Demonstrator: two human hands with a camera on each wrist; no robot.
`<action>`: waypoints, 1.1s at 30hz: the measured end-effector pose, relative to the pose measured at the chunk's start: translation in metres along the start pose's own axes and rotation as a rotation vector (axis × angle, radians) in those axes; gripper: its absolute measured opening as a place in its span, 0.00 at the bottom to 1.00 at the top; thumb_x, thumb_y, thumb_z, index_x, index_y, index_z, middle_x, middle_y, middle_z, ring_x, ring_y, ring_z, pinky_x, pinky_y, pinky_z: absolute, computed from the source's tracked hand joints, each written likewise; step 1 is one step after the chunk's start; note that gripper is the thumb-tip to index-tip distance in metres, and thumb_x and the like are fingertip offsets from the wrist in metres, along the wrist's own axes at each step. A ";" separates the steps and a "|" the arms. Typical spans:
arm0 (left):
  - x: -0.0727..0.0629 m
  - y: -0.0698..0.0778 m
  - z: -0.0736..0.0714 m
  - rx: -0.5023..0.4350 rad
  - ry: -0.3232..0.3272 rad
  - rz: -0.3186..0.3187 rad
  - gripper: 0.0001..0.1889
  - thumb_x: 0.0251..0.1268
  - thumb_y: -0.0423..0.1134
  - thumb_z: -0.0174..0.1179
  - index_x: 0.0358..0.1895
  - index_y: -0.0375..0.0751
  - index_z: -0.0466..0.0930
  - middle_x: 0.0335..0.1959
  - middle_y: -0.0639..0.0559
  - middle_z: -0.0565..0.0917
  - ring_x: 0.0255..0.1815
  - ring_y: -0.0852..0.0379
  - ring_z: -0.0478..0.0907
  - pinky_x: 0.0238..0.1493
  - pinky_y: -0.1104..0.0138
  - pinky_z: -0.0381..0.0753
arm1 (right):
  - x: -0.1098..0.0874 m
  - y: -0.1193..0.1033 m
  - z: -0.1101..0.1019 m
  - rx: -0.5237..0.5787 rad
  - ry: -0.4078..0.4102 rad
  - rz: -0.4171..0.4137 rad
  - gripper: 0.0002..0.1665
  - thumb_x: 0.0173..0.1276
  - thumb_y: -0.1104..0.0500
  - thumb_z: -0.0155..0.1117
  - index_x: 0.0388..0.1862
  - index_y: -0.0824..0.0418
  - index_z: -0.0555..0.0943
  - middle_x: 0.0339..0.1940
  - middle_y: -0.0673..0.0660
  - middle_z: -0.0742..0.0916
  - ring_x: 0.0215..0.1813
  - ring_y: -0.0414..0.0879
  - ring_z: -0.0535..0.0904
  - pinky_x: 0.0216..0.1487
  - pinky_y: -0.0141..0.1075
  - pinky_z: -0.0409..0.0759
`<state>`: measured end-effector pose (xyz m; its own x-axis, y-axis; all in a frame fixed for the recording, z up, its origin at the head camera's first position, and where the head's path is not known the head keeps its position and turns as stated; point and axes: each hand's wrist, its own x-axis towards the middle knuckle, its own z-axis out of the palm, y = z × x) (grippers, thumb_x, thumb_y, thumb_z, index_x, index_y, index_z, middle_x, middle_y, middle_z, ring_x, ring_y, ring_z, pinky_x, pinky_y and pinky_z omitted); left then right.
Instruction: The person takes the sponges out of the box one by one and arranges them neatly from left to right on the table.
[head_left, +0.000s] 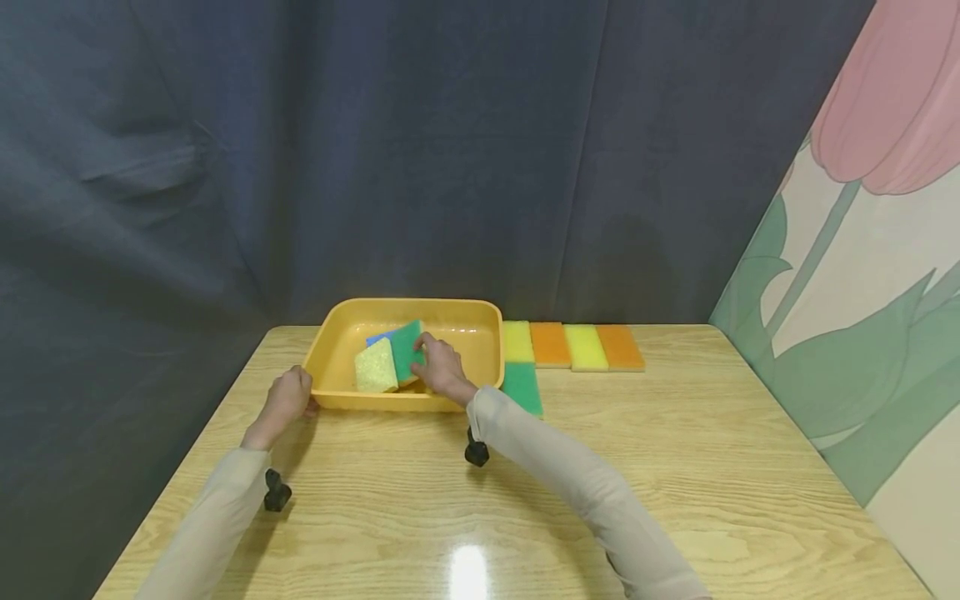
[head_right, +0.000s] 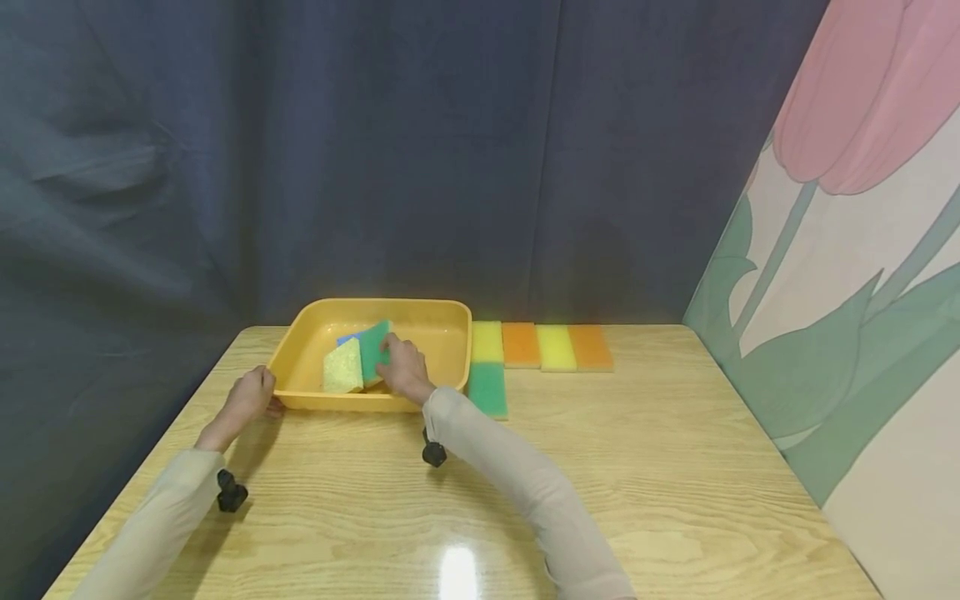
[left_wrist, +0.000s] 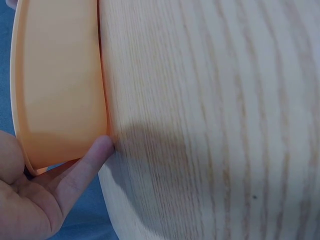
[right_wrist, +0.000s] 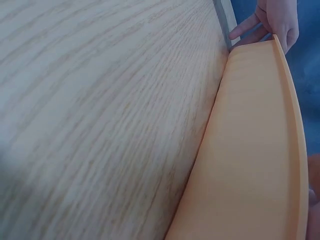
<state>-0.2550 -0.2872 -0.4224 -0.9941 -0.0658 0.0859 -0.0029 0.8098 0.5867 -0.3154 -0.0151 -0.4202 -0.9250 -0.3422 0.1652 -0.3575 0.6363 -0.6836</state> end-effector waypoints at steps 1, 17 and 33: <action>0.000 0.000 0.000 -0.007 -0.002 0.000 0.19 0.76 0.32 0.29 0.36 0.21 0.68 0.27 0.30 0.78 0.20 0.43 0.84 0.23 0.60 0.86 | 0.000 0.000 0.000 -0.003 -0.003 -0.003 0.17 0.70 0.60 0.66 0.56 0.59 0.76 0.30 0.53 0.80 0.33 0.46 0.71 0.43 0.41 0.75; 0.001 -0.002 0.001 -0.060 -0.020 -0.023 0.20 0.76 0.33 0.27 0.39 0.20 0.67 0.29 0.28 0.78 0.20 0.44 0.84 0.21 0.62 0.86 | -0.009 0.008 -0.024 0.088 0.010 -0.046 0.14 0.70 0.60 0.64 0.53 0.60 0.81 0.40 0.57 0.82 0.40 0.48 0.75 0.40 0.40 0.75; 0.000 0.004 0.000 0.025 -0.016 -0.025 0.19 0.75 0.32 0.29 0.37 0.20 0.68 0.27 0.30 0.78 0.19 0.47 0.83 0.26 0.59 0.86 | -0.013 0.019 -0.056 0.094 0.058 -0.104 0.12 0.69 0.61 0.67 0.49 0.62 0.83 0.42 0.60 0.85 0.41 0.51 0.81 0.36 0.40 0.82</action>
<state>-0.2554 -0.2843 -0.4204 -0.9954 -0.0770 0.0579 -0.0306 0.8221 0.5685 -0.3177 0.0407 -0.3955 -0.8906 -0.3603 0.2776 -0.4405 0.5312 -0.7237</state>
